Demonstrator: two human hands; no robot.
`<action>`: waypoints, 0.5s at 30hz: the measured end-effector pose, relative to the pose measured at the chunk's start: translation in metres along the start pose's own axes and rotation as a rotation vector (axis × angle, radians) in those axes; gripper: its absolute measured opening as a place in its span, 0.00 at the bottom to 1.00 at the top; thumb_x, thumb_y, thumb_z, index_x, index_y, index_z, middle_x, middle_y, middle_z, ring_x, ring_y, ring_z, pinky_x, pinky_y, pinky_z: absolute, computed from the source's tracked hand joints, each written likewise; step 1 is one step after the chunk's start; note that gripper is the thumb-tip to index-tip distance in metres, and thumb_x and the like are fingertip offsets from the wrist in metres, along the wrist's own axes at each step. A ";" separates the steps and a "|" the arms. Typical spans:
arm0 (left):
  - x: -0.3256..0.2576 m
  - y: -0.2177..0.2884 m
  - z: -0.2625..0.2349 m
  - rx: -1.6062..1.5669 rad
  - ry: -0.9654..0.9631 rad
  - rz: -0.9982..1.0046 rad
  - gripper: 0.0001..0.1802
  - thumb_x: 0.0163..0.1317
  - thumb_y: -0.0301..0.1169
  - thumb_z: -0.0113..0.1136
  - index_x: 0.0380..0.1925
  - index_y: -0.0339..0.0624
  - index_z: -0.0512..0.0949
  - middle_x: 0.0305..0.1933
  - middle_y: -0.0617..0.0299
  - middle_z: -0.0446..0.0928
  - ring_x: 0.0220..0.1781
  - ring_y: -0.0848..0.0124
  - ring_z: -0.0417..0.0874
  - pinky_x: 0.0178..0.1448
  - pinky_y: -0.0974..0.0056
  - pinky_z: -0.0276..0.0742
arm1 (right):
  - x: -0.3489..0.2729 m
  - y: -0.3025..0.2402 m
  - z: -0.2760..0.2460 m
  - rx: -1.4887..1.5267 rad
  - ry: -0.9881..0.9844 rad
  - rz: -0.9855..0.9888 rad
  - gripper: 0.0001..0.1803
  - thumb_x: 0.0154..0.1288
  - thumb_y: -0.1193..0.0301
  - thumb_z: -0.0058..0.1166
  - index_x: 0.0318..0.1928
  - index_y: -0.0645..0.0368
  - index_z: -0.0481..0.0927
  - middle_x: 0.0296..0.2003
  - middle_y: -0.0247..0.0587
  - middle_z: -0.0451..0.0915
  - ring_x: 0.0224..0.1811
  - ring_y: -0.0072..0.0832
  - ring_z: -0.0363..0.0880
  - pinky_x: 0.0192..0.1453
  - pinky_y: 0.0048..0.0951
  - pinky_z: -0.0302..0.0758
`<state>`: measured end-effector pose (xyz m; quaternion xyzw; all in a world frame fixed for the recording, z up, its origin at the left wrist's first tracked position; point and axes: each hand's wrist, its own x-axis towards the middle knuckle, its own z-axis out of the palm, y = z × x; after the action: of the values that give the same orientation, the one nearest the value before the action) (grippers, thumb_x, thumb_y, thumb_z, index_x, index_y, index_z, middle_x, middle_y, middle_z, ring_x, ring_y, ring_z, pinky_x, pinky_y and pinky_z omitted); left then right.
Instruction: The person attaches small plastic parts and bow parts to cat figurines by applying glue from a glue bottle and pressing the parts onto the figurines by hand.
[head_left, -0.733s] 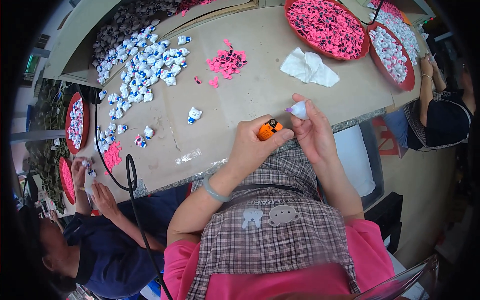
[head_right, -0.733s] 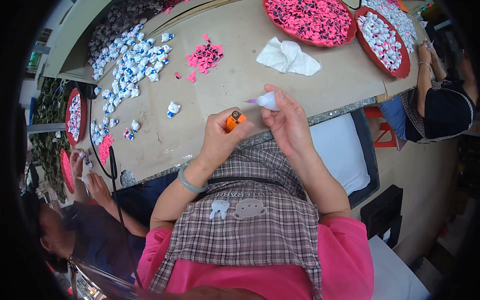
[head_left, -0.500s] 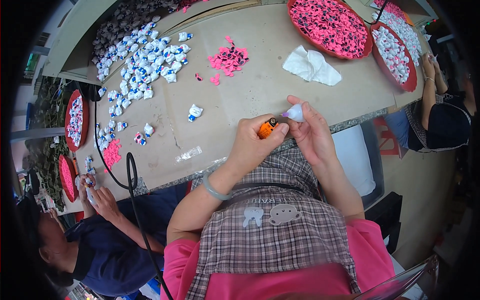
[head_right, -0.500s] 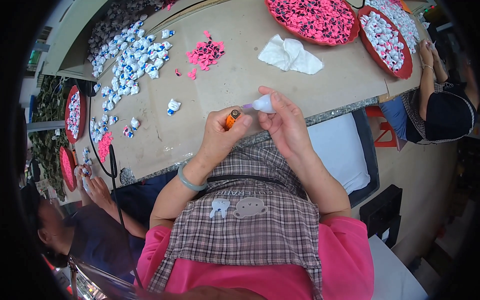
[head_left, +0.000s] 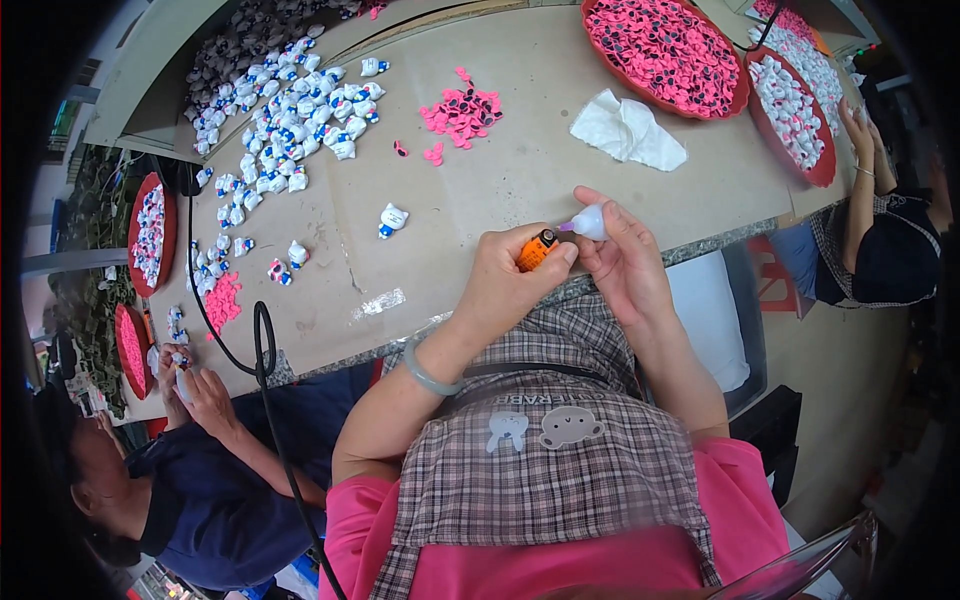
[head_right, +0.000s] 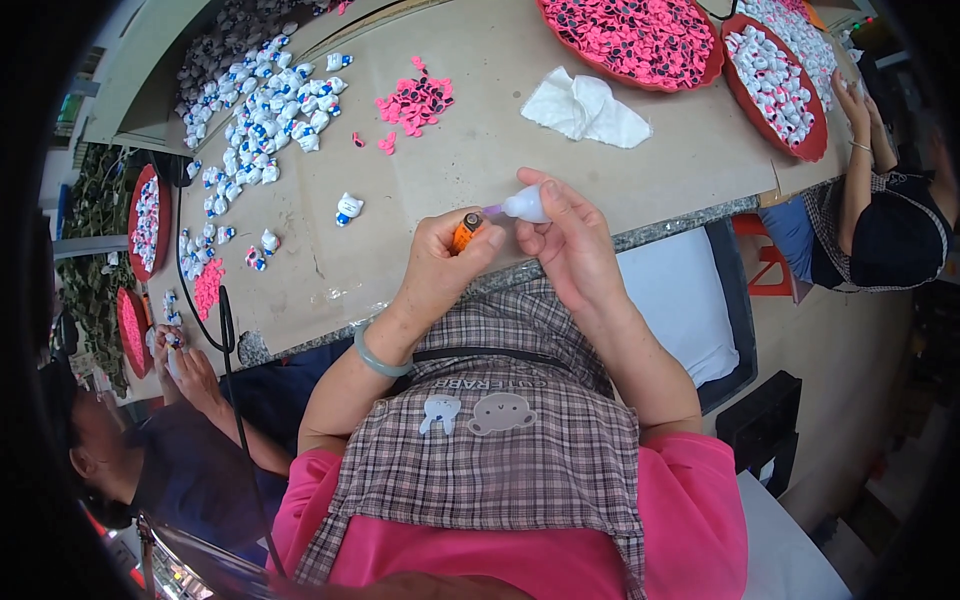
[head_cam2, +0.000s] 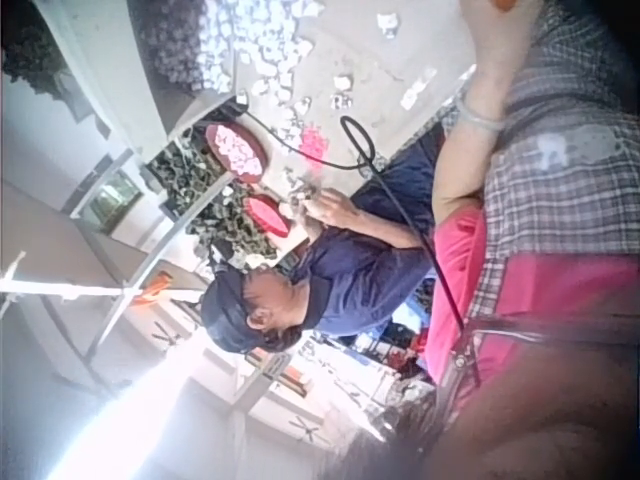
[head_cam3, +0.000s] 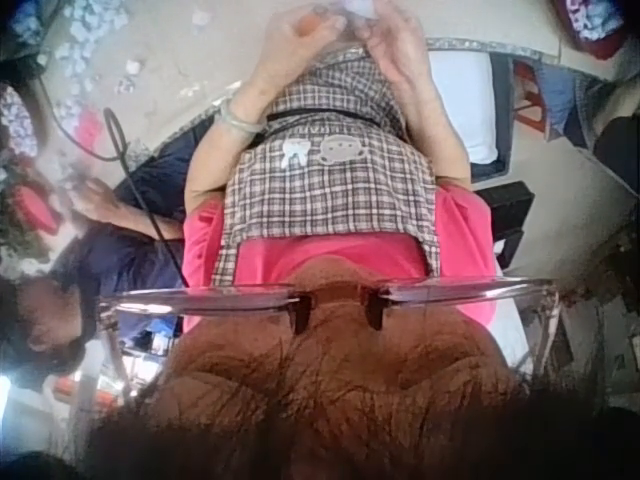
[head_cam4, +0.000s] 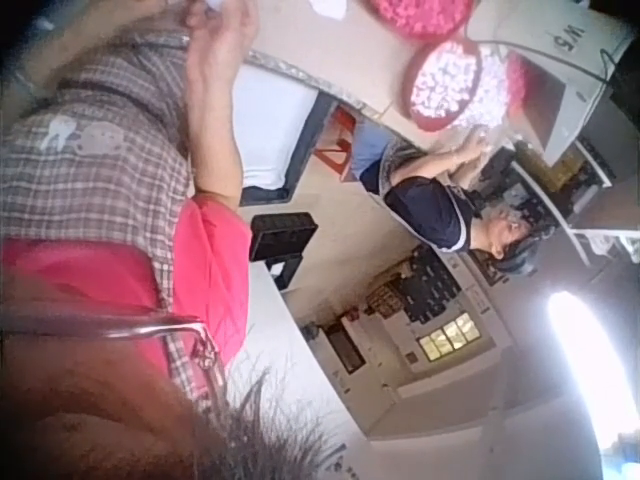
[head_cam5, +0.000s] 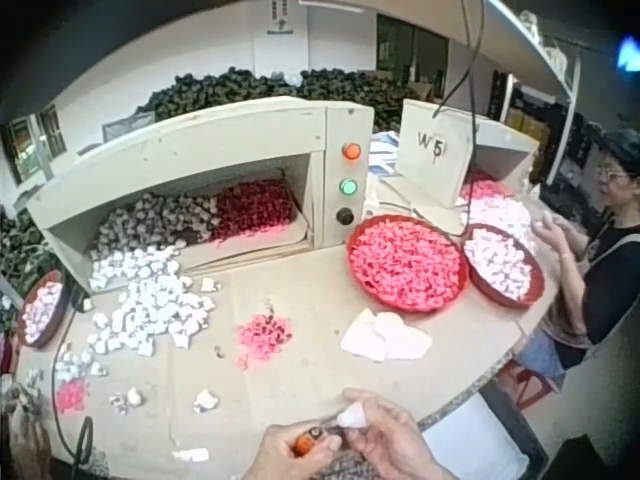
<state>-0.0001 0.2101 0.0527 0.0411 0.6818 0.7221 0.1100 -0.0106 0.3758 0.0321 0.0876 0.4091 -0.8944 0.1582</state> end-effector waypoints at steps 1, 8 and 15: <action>0.000 0.000 0.000 0.000 0.001 0.000 0.08 0.59 0.28 0.60 0.29 0.31 0.79 0.17 0.71 0.66 0.22 0.85 0.62 0.24 0.74 0.61 | 0.000 0.000 0.000 0.005 -0.004 -0.002 0.22 0.71 0.61 0.49 0.57 0.66 0.72 0.31 0.36 0.79 0.26 0.17 0.71 0.29 0.19 0.68; -0.001 0.001 -0.002 0.005 -0.015 0.004 0.10 0.61 0.30 0.59 0.24 0.36 0.74 0.18 0.74 0.64 0.23 0.85 0.60 0.25 0.74 0.57 | 0.001 0.001 -0.001 -0.008 -0.007 -0.006 0.23 0.71 0.61 0.50 0.57 0.66 0.72 0.32 0.37 0.79 0.27 0.18 0.72 0.29 0.19 0.69; -0.001 0.001 -0.003 0.006 -0.022 0.008 0.14 0.62 0.32 0.59 0.20 0.41 0.69 0.19 0.76 0.61 0.23 0.85 0.58 0.25 0.74 0.53 | 0.002 0.000 0.001 -0.012 -0.001 -0.003 0.23 0.71 0.61 0.50 0.57 0.66 0.72 0.32 0.37 0.80 0.27 0.18 0.72 0.29 0.19 0.69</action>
<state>0.0002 0.2068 0.0531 0.0520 0.6827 0.7198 0.1143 -0.0120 0.3749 0.0317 0.0857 0.4145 -0.8922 0.1577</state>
